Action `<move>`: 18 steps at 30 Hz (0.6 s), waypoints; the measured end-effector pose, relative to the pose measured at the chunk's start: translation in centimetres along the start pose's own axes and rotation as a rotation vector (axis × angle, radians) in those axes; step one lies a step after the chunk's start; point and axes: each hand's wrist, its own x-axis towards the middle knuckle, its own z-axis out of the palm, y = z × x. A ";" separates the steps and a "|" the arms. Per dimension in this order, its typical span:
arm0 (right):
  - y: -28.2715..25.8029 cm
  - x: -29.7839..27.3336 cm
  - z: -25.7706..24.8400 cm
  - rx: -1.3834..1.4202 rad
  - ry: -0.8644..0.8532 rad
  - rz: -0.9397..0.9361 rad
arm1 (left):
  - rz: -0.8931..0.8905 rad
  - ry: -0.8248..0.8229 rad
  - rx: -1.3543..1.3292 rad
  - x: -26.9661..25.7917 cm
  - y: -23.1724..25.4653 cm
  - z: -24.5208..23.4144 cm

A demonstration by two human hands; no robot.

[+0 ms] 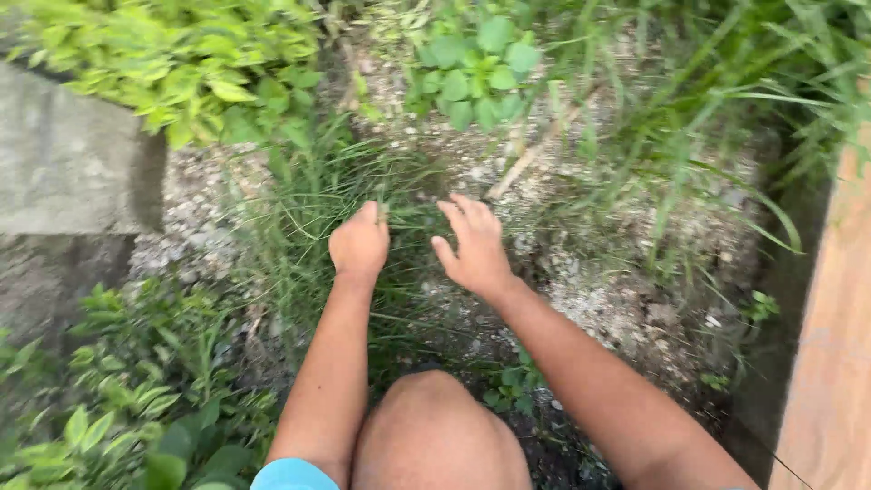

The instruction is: The recorder is removing weeds from a garden bed by hand.

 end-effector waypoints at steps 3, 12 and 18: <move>0.5 0.3 0.6 -0.124 -0.165 0.010 | -0.140 0.164 -0.026 0.2 -6.0 -0.8; 6.0 -1.8 4.7 -0.395 -0.416 0.118 | -0.644 -0.172 0.121 0.5 -7.1 -9.0; 11.9 -3.6 1.4 -0.466 -0.309 0.280 | 0.035 -0.072 0.137 -2.0 6.5 -4.9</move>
